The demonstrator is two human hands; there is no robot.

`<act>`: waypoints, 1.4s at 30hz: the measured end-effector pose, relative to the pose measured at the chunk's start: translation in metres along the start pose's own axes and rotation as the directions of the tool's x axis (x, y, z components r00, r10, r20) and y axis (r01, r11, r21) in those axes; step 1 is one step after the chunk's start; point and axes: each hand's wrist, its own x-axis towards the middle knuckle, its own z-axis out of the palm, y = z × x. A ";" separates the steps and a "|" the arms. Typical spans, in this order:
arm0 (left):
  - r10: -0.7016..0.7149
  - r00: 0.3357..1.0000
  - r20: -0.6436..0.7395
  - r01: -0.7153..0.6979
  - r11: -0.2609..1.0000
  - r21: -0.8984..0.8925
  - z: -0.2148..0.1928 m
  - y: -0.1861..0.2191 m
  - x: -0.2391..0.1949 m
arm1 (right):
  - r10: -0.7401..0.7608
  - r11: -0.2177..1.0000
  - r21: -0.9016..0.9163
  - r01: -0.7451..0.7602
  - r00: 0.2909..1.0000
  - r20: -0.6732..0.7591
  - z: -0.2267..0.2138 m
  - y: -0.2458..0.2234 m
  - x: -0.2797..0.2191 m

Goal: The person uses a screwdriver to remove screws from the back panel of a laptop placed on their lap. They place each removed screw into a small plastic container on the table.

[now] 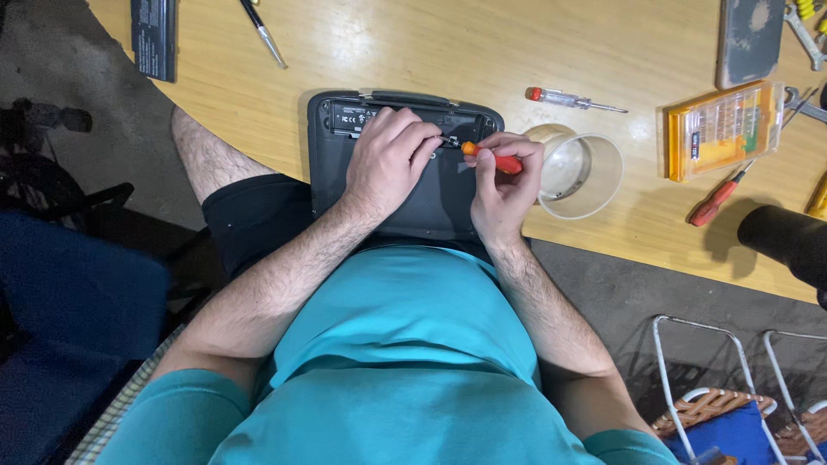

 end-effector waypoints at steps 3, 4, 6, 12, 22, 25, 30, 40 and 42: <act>0.000 1.000 0.007 0.000 1.000 -0.013 -0.003 0.002 0.001 | -0.007 1.000 -0.017 0.007 1.000 0.007 -0.001 0.004 -0.001; 0.001 1.000 0.007 -0.001 1.000 -0.014 -0.003 0.002 0.001 | -0.007 1.000 -0.018 0.007 1.000 0.006 -0.001 0.003 -0.001; -0.001 1.000 0.015 0.001 1.000 0.006 -0.003 0.002 0.001 | -0.004 0.999 -0.038 0.004 1.000 0.008 -0.001 0.003 -0.001; -0.019 1.000 0.001 0.019 1.000 -0.006 -0.002 0.002 0.001 | -0.084 0.990 -0.117 0.080 0.996 -0.027 -0.002 0.004 0.000; 0.000 0.999 0.049 -0.003 0.998 0.070 -0.002 0.004 0.001 | -0.177 0.954 -0.243 0.176 0.984 0.020 0.002 0.005 0.006; 0.006 0.999 0.054 -0.011 0.996 0.091 -0.002 0.006 0.001 | -0.172 0.953 -0.249 0.172 0.985 0.022 0.003 0.005 0.007; 0.056 0.994 0.093 -0.070 0.984 0.164 -0.002 0.008 0.001 | -0.194 0.938 -0.286 0.196 0.980 0.034 0.002 0.008 0.008; 0.106 0.983 0.148 -0.145 0.946 0.291 -0.006 0.014 0.005 | -0.246 0.915 -0.316 0.251 0.968 0.055 0.000 0.015 0.009; 0.101 0.982 0.160 -0.145 0.943 0.300 -0.007 0.015 0.005 | -0.237 0.914 -0.325 0.243 0.970 0.058 -0.001 0.015 0.009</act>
